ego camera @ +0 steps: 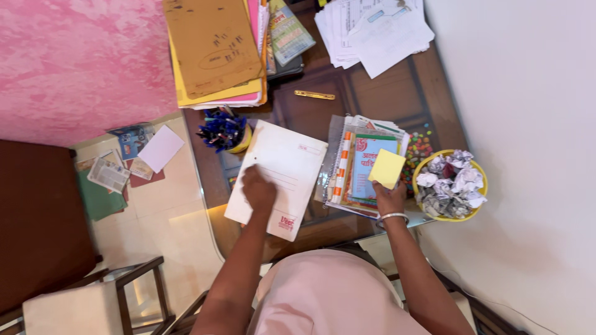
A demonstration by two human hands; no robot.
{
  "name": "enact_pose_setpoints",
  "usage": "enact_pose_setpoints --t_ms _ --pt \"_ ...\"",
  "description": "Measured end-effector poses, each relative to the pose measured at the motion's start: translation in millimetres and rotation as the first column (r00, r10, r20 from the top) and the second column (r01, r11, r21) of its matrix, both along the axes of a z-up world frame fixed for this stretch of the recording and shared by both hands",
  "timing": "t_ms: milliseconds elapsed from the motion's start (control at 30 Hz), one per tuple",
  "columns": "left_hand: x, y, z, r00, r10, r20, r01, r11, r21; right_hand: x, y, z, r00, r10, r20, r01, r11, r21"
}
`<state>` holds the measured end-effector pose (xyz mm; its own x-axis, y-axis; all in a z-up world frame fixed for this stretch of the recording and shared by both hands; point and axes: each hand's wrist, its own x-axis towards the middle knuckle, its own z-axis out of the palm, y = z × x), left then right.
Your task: The person organizes a cluttered desk by sorting through stacks of papers, notebooks, and files. They move items aside, flip through documents, and place them into neat piles. The person also handles a black folder and a pen holder, arranging them on the glass table.
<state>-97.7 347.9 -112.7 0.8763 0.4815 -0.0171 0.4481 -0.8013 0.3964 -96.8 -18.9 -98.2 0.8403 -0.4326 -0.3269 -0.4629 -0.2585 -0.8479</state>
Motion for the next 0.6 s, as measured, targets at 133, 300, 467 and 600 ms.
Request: enact_pose_setpoints --t_ms 133,300,467,600 --pt "-12.3 59.4 31.3 0.955 0.088 -0.282 -0.096 0.995 -0.013 -18.0 27.9 31.8 0.973 0.072 0.221 0.015 0.928 -0.371" --pt "-9.5 77.1 31.5 0.978 -0.111 -0.179 0.061 0.962 -0.264 -36.1 72.8 84.3 0.849 0.292 0.440 -0.011 0.843 -0.538" --pt "-3.5 73.4 63.9 0.978 -0.191 0.085 0.205 0.794 -0.573 -35.0 110.7 76.7 0.903 0.267 0.337 -0.192 0.952 -0.240" --pt "7.1 68.2 86.8 0.897 -0.172 0.407 0.429 0.558 -0.710 -37.4 140.6 47.7 0.958 0.232 0.168 -0.258 0.953 0.155"
